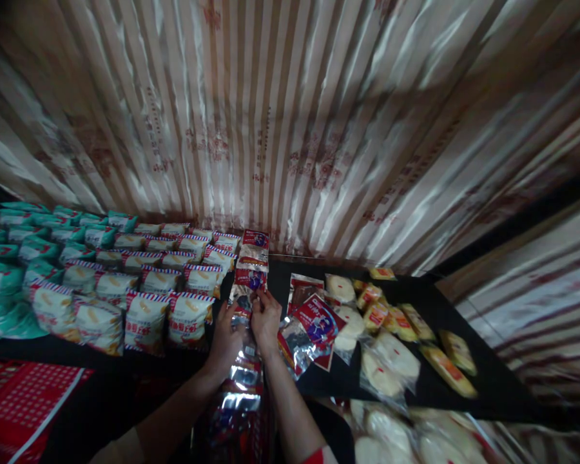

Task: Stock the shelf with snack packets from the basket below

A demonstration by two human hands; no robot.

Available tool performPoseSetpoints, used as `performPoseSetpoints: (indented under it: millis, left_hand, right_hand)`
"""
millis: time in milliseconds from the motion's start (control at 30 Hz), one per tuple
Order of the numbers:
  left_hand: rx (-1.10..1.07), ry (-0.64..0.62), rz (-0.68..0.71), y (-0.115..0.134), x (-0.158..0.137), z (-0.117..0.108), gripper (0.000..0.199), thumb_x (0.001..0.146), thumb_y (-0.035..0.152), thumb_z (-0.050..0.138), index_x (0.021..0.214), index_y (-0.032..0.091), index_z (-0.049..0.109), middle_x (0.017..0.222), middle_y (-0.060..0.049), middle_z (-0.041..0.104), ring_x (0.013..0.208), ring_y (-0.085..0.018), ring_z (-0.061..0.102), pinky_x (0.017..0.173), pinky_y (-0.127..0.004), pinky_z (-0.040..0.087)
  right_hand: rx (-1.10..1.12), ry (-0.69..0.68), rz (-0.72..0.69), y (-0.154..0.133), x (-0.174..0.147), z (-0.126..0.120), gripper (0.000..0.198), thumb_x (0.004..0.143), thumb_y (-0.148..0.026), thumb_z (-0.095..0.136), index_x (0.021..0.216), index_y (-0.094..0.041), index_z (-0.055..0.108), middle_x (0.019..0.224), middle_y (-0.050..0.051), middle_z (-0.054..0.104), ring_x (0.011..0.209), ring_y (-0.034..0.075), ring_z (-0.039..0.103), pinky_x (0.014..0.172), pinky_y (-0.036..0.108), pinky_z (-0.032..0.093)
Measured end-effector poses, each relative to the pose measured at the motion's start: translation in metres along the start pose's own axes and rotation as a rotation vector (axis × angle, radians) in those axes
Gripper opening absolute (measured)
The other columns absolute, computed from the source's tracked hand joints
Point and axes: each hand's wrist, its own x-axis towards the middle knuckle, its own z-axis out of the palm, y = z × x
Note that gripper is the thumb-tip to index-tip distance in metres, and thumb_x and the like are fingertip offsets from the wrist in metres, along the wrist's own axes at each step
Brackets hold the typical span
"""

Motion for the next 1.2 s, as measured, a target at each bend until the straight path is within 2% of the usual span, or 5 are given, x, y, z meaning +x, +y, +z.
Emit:
performPoseSetpoints:
  millis: [267, 400, 533, 933, 1200]
  left_hand:
    - [0.377, 0.023, 0.185, 0.004, -0.012, 0.003, 0.059, 0.066, 0.005, 0.048, 0.124, 0.011, 0.057, 0.148, -0.012, 0.032, 0.140, -0.031, 0.015, 0.115, -0.045, 0.016]
    - [0.585, -0.076, 0.374, 0.010, -0.021, -0.002, 0.057, 0.069, 0.006, 0.049, 0.126, 0.009, 0.056, 0.148, -0.015, 0.031, 0.141, -0.033, 0.011, 0.115, -0.049, 0.012]
    - [0.670, -0.186, 0.433, 0.014, -0.023, -0.006, 0.053, 0.077, 0.015, 0.048, 0.131, 0.010, 0.051, 0.148, -0.016, 0.030, 0.140, -0.033, 0.013, 0.115, -0.051, 0.012]
    - [0.759, -0.203, 0.424, 0.017, -0.016, -0.002, 0.051, 0.081, 0.025, 0.049, 0.130, 0.012, 0.051, 0.145, -0.017, 0.037, 0.137, -0.033, 0.026, 0.112, -0.051, 0.020]
    - [0.758, -0.117, 0.449, 0.008, -0.011, 0.005, 0.046, 0.084, 0.027, 0.048, 0.128, 0.015, 0.054, 0.143, -0.013, 0.040, 0.135, -0.029, 0.029, 0.112, -0.047, 0.023]
  right_hand:
    - [-0.209, 0.064, -0.234, -0.017, 0.011, -0.007, 0.036, 0.084, -0.028, 0.042, 0.110, -0.019, 0.066, 0.139, 0.009, 0.046, 0.130, 0.027, 0.035, 0.105, 0.048, 0.031]
    - [-0.312, -0.007, -0.395, -0.031, 0.039, -0.004, 0.040, 0.088, -0.023, 0.039, 0.121, -0.018, 0.060, 0.142, 0.007, 0.044, 0.138, 0.024, 0.022, 0.108, 0.045, 0.027]
    - [-0.439, -0.098, -0.404, -0.035, 0.066, 0.004, 0.042, 0.088, -0.023, 0.043, 0.127, -0.017, 0.055, 0.143, 0.009, 0.042, 0.140, 0.028, 0.013, 0.107, 0.048, 0.026]
    - [-0.603, -0.213, -0.359, -0.034, 0.075, 0.014, 0.039, 0.092, -0.031, 0.042, 0.128, -0.024, 0.055, 0.141, 0.008, 0.045, 0.128, 0.029, 0.037, 0.101, 0.045, 0.032]
    - [-0.615, -0.200, -0.343, -0.034, 0.076, 0.011, 0.034, 0.092, -0.031, 0.042, 0.121, -0.026, 0.059, 0.139, 0.006, 0.048, 0.124, 0.026, 0.039, 0.098, 0.042, 0.034]
